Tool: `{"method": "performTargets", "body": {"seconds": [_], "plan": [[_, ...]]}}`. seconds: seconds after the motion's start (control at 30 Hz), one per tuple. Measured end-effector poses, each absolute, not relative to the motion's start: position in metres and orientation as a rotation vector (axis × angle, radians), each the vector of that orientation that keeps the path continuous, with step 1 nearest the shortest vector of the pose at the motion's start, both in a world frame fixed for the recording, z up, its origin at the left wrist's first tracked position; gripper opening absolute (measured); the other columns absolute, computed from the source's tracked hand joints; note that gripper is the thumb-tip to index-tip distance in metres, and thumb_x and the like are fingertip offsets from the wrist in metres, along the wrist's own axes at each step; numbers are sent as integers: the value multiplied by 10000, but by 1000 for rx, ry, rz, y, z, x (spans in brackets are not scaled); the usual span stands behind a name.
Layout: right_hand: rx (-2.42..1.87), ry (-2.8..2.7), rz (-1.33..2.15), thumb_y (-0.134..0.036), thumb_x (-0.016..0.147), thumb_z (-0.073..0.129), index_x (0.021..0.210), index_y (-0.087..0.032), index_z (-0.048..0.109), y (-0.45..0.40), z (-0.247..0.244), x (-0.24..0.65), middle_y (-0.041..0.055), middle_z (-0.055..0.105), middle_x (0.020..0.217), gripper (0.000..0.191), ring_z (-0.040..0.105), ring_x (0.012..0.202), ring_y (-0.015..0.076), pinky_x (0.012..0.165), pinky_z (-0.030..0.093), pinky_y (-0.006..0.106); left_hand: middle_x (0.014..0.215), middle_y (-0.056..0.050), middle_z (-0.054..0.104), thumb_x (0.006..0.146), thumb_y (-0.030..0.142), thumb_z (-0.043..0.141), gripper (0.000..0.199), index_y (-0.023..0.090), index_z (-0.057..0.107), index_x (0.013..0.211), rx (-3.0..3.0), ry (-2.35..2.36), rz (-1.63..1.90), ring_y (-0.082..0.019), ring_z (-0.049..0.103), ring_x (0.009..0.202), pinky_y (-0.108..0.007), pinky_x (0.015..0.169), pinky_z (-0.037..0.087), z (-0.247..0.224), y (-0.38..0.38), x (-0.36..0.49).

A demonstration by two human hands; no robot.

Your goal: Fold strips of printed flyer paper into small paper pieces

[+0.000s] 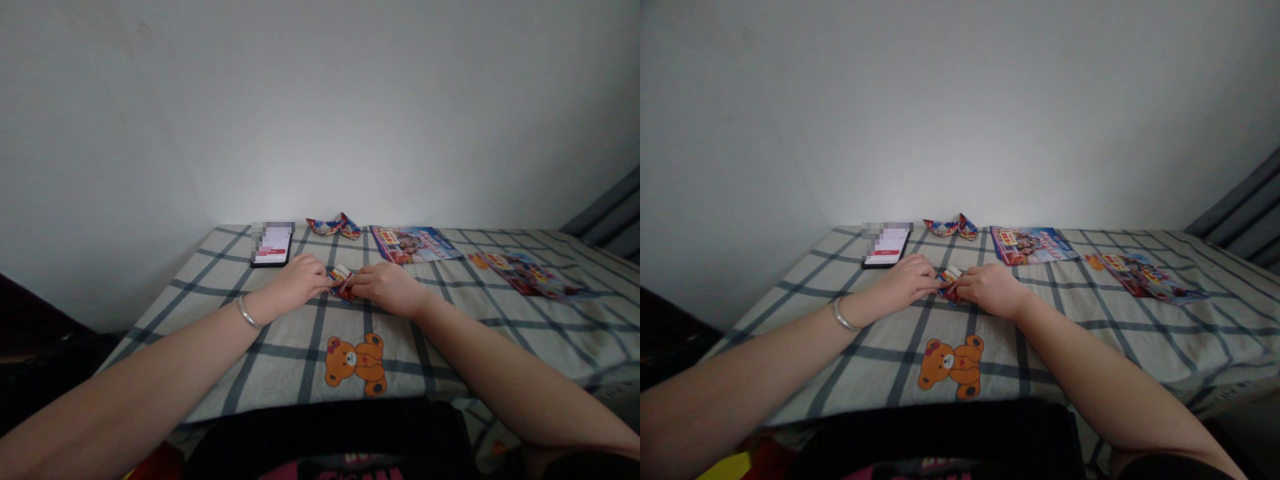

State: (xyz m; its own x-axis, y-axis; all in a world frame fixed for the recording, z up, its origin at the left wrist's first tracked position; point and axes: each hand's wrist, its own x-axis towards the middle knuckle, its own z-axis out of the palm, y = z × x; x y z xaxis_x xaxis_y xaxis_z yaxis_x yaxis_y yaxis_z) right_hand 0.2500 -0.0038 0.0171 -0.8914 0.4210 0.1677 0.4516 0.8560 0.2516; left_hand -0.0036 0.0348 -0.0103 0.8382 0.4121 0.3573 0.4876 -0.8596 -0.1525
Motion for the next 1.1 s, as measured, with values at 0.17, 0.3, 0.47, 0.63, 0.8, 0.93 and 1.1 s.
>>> {"method": "performTargets", "body": {"seconds": [0.17, 0.3, 0.47, 0.63, 0.8, 0.93, 1.1], "plan": [[-717, -2949, -357, -195, 989, 465, 1041, -174, 689, -5, 18, 250, 55, 728, 1066, 231, 626, 946, 170, 785, 449, 290, 1076, -56, 643, 949, 260, 583, 169, 239, 712, 1056, -2832, -697, -498, -209, 563, 1007, -368, 905, 442, -11, 36, -3], [-918, -2832, -256, -232, 953, 500, 1042, -173, 710, -8, 15, 248, 63, 741, 996, 235, 653, 910, 177, 800, 456, 293, 1354, -44, 587, 968, 223, 547, 237, 227, 648, 1182, -2939, -614, -459, -210, 505, 1259, -385, 1089, 370, -13, 39, -2], [-1119, -2727, -158, -377, 938, 531, 970, -204, 736, -11, 14, 243, 63, 747, 932, 270, 665, 871, 183, 744, 446, 270, 1446, -16, 525, 970, 274, 557, 249, 257, 616, 1212, -2974, -714, -316, -248, 413, 1377, -456, 1145, 308, -10, 39, -1], [-1313, -2654, -189, -493, 889, 597, 914, -201, 730, -16, 15, 234, 74, 747, 932, 322, 668, 887, 210, 725, 434, 278, 1480, -7, 488, 987, 286, 513, 249, 266, 604, 1219, -3001, -816, -224, -255, 326, 1434, -460, 1170, 271, -7, 35, 1], [-1406, -2658, -281, -562, 857, 606, 918, -171, 721, -17, 16, 225, 97, 747, 929, 412, 674, 882, 251, 734, 433, 323, 1507, -8, 449, 991, 295, 487, 249, 246, 589, 1213, -3021, -885, -204, -274, 264, 1460, -408, 1164, 296, -9, 36, 2], [-1396, -2625, -276, -538, 866, 590, 1008, -152, 716, -16, 13, 223, 106, 743, 979, 430, 664, 937, 260, 803, 443, 340, 1523, -35, 424, 999, 337, 467, 295, 229, 549, 1261, -2989, -885, -225, -266, 263, 1461, -395, 1171, 280, -15, 36, 3], [-1368, -2581, -271, -524, 862, 588, 1105, -159, 710, -12, 8, 227, 108, 708, 1134, 455, 603, 1078, 272, 952, 416, 366, 1490, -121, 452, 1012, 421, 424, 473, 149, 441, 1399, -2891, -903, -328, -250, 309, 1436, -398, 1162, 264, -21, 31, 7]]}}
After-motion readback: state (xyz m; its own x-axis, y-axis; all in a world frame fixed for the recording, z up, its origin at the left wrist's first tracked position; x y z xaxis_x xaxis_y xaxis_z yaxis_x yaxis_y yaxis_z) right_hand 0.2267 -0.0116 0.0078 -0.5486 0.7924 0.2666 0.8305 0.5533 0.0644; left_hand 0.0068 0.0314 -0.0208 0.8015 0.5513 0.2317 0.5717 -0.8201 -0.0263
